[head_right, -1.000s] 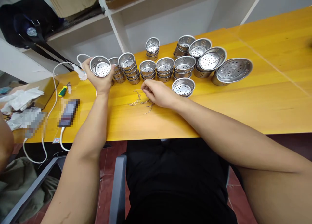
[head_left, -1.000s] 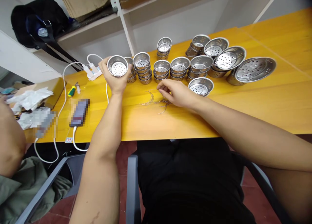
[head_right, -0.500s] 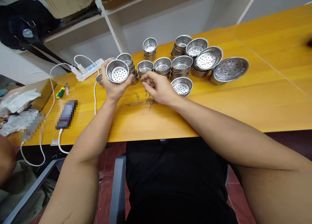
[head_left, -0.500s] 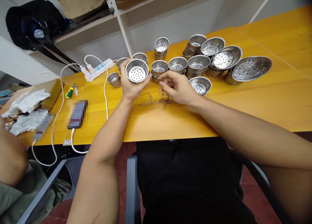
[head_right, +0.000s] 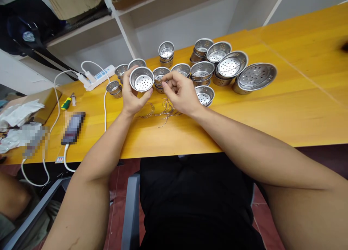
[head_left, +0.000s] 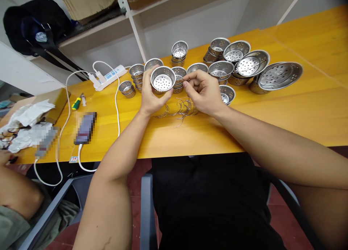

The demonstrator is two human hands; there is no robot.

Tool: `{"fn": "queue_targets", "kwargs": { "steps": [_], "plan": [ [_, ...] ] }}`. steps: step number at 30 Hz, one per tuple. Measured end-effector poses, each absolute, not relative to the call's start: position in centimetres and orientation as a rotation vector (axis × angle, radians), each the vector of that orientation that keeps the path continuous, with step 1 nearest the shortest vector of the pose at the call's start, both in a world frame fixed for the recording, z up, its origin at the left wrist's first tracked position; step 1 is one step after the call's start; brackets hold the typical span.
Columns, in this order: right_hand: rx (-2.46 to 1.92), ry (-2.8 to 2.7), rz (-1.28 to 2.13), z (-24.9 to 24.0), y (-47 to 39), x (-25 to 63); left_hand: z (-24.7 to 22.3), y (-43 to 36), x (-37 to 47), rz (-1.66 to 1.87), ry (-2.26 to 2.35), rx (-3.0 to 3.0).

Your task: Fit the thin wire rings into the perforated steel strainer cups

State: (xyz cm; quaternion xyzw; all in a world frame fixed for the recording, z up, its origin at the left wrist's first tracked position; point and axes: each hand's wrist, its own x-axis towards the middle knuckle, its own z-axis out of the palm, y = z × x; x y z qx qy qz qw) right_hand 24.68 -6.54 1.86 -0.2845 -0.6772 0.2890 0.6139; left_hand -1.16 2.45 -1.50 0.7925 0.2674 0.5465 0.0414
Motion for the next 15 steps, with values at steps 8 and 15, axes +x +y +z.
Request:
{"fn": "queue_targets", "kwargs": {
  "steps": [8,15],
  "plan": [
    [-0.632,-1.568,0.669,1.6,-6.3,24.9,-1.4,2.2,-1.0,1.715,0.818,2.368],
    [-0.654,-1.556,0.650,1.5,-6.2,24.9,-2.6,3.2,-1.0,1.619,0.751,2.364]
  ]
}}
